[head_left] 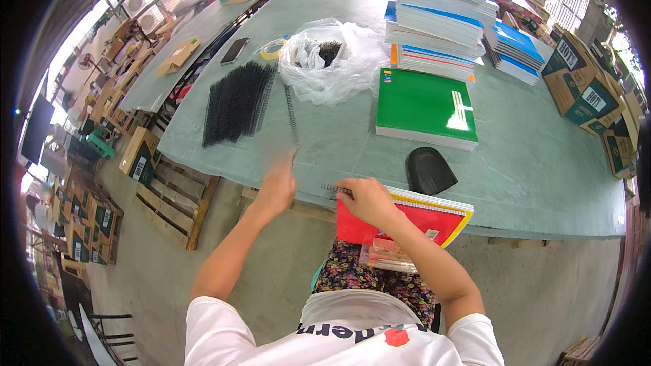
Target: The person sorts notebooks by color on a table and then inserts spiral binding coils into the pre-punched holes of individual notebooks by hand, using a small black tool to help guide the process.
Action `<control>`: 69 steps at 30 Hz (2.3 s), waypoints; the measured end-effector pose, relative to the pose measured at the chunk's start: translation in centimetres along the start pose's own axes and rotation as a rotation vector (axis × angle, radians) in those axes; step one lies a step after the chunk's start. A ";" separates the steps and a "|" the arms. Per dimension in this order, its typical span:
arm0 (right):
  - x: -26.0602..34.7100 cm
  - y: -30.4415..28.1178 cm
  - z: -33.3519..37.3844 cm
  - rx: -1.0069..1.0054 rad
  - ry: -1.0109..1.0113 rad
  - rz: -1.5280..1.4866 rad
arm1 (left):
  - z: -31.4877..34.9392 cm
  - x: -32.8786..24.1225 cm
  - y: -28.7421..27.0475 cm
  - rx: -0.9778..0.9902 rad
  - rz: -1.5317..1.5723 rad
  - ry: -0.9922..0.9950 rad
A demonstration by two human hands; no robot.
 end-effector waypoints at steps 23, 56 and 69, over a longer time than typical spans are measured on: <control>-0.1 -0.2 0.7 0.044 0.068 -0.282 | 8.2 -4.5 3.2 0.772 0.732 -0.731; 1.9 0.2 3.0 -0.079 -0.153 -0.038 | 3.7 -5.7 0.4 0.541 0.890 -0.599; -2.0 -12.3 15.9 -0.198 0.211 0.071 | -19.9 -4.5 -5.0 -0.092 0.545 -0.339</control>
Point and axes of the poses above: each hand's wrist, its own z-axis away from the middle knuckle, its own y-axis out of the palm, x = y × z, the point moved 6 cm from there along -z, towards the middle knuckle, and after that the axes turned 11 degrees about -y, right-handed, at the moved point
